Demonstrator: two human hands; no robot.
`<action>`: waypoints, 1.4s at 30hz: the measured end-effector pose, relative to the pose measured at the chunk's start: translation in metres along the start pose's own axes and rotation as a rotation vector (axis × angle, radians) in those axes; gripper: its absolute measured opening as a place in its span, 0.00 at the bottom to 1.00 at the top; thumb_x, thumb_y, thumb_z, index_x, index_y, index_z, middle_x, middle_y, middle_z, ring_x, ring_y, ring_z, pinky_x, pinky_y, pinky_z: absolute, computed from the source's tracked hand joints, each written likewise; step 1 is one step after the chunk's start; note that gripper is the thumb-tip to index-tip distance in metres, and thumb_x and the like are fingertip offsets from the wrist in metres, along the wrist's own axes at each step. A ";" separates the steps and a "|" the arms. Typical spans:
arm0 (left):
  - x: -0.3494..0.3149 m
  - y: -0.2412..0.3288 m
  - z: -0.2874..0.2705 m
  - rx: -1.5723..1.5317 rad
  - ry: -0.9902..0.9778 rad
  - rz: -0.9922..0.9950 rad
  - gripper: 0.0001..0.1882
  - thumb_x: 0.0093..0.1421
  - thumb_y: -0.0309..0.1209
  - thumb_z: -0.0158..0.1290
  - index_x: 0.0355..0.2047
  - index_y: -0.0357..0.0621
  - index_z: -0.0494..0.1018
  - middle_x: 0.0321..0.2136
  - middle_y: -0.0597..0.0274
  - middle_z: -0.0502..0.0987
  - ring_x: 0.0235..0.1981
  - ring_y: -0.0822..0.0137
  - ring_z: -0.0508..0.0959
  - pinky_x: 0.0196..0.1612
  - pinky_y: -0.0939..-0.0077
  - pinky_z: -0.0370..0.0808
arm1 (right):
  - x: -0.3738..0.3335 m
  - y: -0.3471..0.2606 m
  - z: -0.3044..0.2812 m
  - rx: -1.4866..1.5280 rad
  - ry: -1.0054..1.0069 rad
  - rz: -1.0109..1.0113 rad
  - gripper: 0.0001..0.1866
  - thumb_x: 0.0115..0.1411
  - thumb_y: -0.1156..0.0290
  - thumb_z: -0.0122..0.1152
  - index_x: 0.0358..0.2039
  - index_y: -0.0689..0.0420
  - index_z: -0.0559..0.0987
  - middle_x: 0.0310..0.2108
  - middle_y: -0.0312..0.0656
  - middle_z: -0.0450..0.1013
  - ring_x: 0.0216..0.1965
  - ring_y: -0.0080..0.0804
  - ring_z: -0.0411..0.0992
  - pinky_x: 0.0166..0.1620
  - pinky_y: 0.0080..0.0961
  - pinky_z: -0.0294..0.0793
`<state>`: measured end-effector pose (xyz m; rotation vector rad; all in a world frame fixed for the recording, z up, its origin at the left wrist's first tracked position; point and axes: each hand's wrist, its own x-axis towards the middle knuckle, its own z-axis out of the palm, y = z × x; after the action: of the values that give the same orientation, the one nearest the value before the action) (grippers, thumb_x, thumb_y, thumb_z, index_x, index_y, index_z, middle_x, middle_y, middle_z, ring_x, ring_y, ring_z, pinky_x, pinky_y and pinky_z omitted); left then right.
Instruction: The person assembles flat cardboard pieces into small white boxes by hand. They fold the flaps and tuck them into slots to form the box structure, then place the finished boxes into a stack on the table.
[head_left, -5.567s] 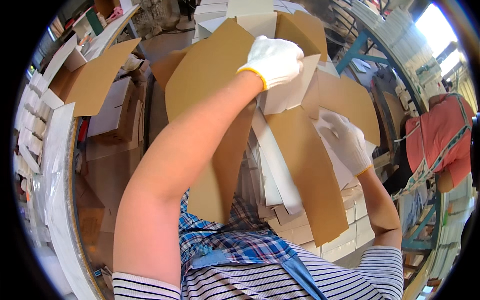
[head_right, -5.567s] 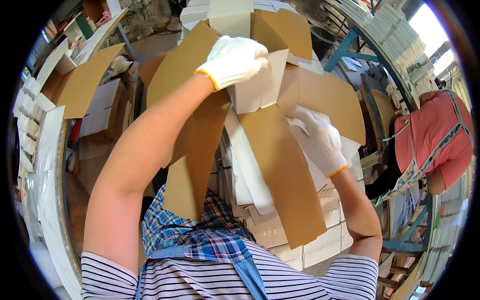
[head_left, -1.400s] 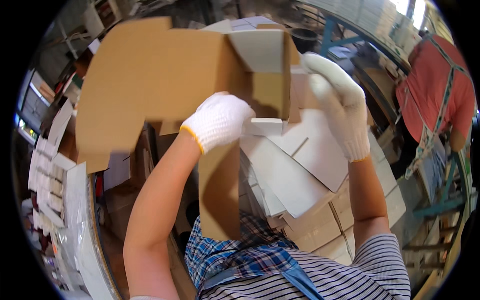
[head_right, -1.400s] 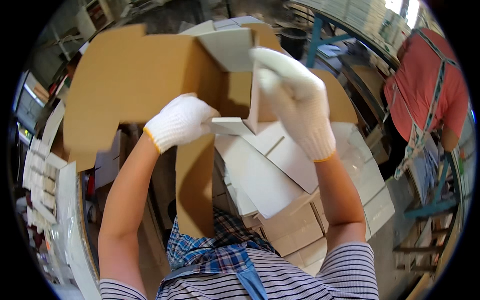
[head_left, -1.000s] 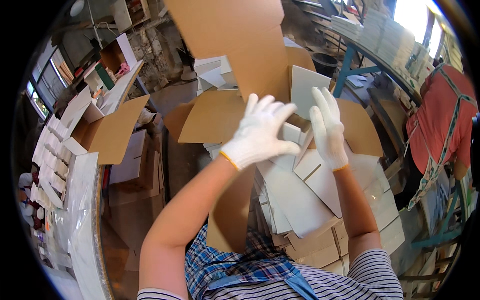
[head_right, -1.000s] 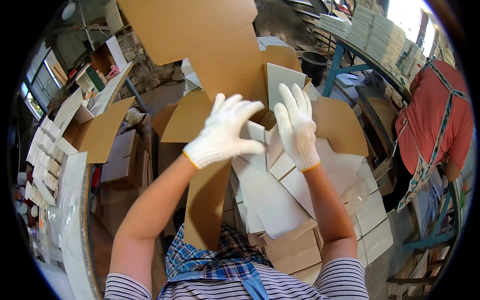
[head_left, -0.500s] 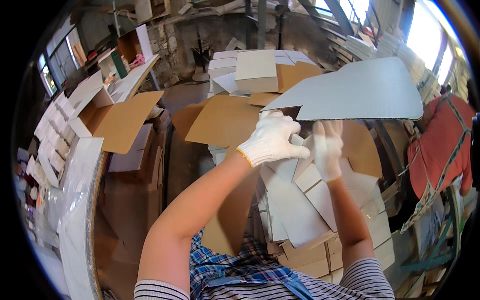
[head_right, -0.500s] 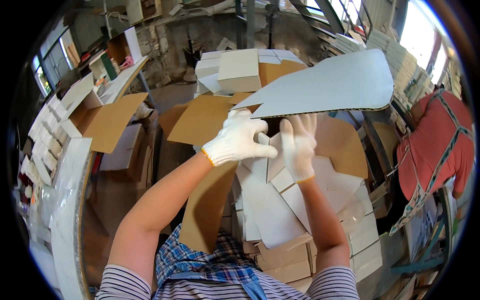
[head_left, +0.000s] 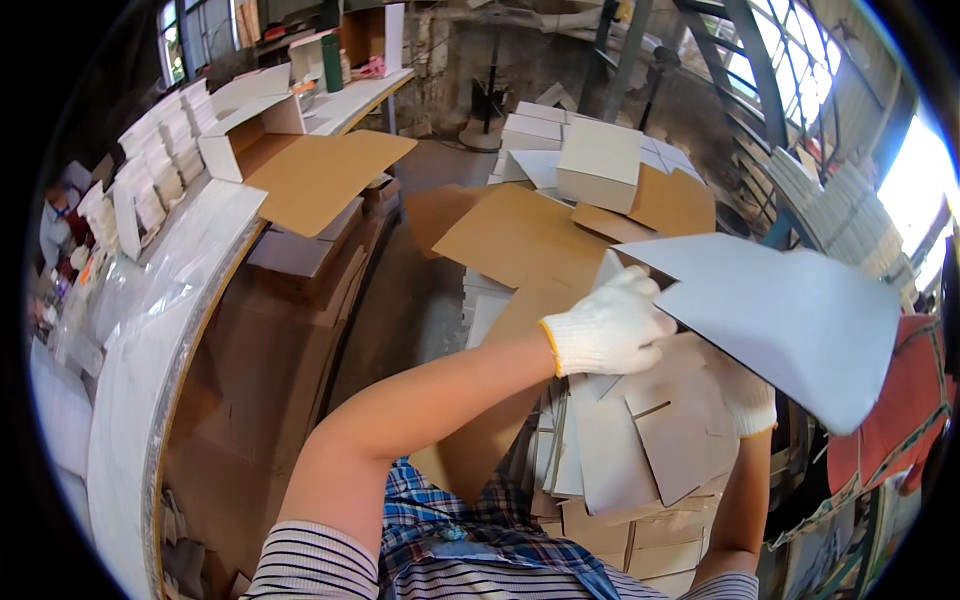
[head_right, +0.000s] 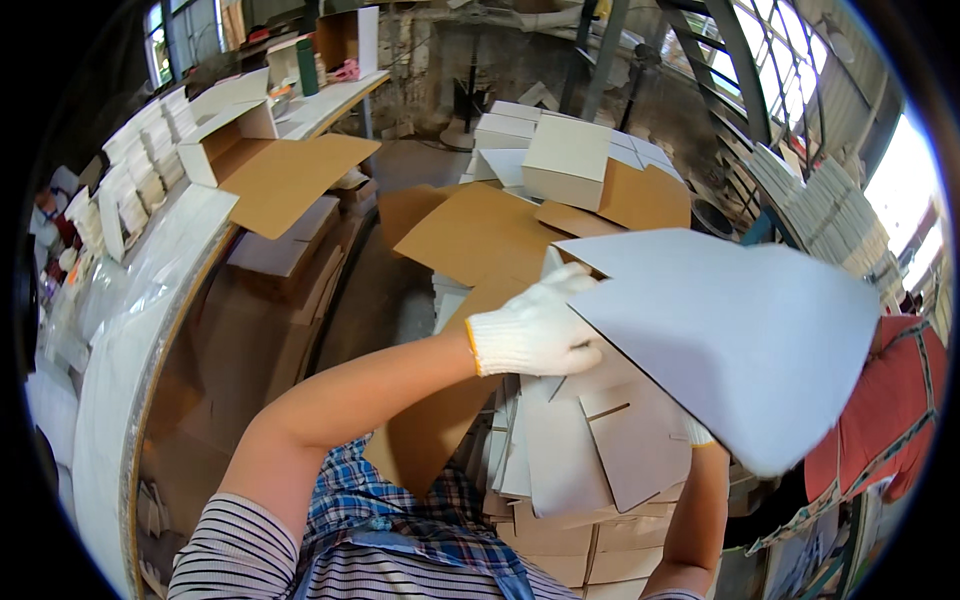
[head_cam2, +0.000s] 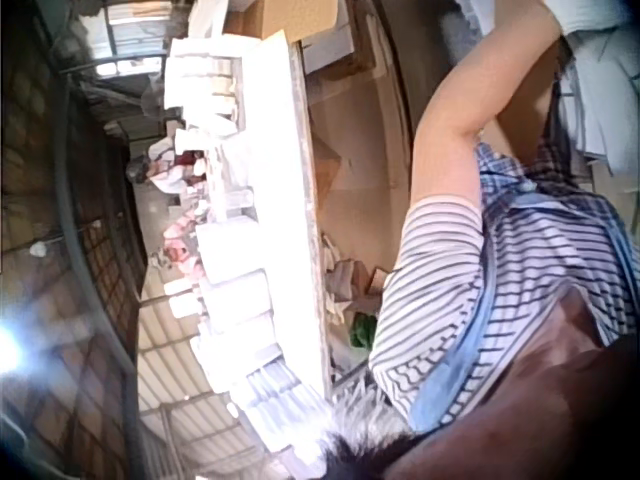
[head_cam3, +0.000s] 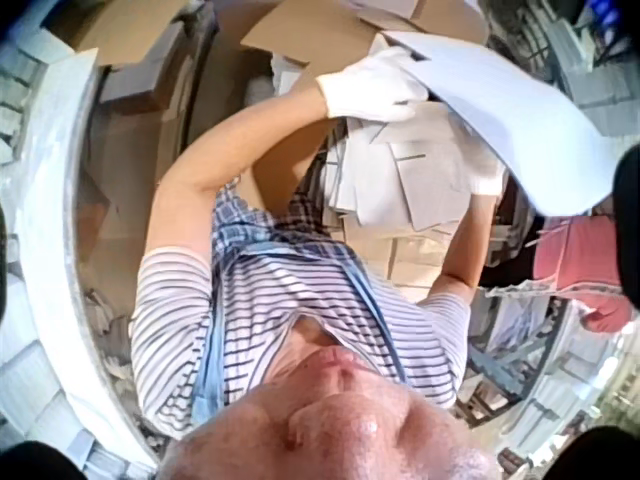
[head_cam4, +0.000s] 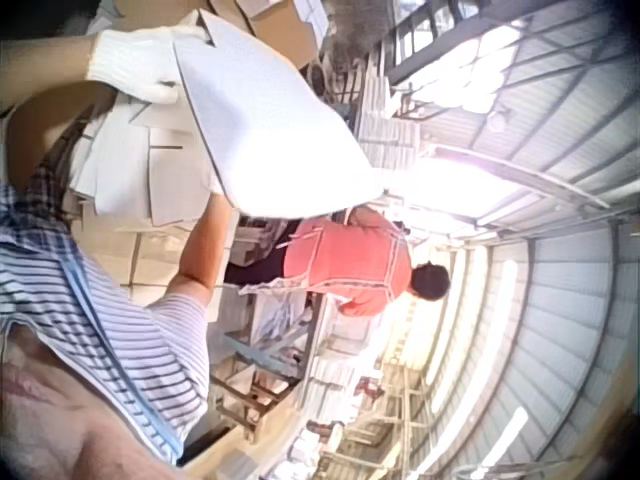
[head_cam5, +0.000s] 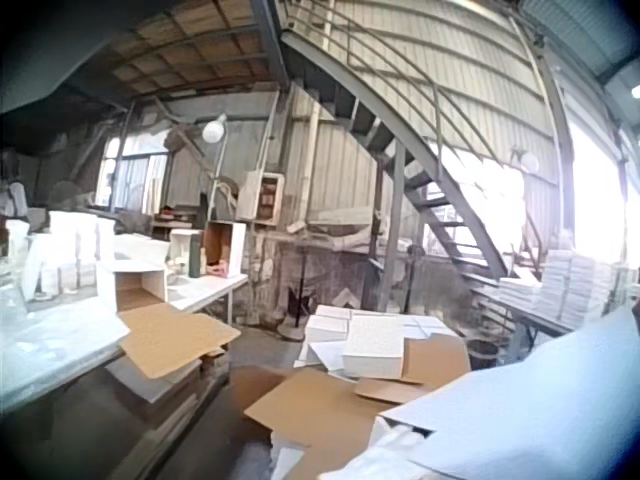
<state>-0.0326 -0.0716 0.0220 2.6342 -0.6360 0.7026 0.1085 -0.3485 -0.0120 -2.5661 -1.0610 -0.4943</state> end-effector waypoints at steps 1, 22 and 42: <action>0.000 0.002 -0.001 0.031 0.033 0.034 0.10 0.55 0.36 0.55 0.32 0.46 0.81 0.42 0.53 0.77 0.51 0.48 0.71 0.59 0.59 0.70 | 0.005 -0.026 -0.021 0.011 -0.171 0.091 0.12 0.61 0.65 0.66 0.42 0.56 0.84 0.40 0.45 0.81 0.40 0.47 0.78 0.46 0.40 0.76; -0.244 0.003 0.029 -0.430 -0.083 -1.310 0.44 0.60 0.62 0.53 0.64 0.37 0.66 0.57 0.33 0.74 0.58 0.42 0.75 0.61 0.58 0.71 | 0.183 0.005 0.012 -0.396 0.388 -0.068 0.15 0.67 0.55 0.53 0.50 0.46 0.77 0.41 0.51 0.79 0.45 0.54 0.77 0.46 0.45 0.76; -0.248 0.002 0.015 -2.168 0.622 -1.412 0.24 0.68 0.46 0.58 0.55 0.40 0.76 0.48 0.60 0.81 0.46 0.68 0.81 0.50 0.67 0.80 | 0.300 0.003 0.127 -0.065 -0.005 -0.262 0.32 0.61 0.55 0.64 0.66 0.41 0.72 0.71 0.48 0.62 0.70 0.49 0.60 0.70 0.38 0.61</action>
<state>-0.2206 0.0020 -0.1221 0.2947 0.5436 0.0092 0.3346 -0.1142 0.0031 -2.4958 -1.4137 -0.5958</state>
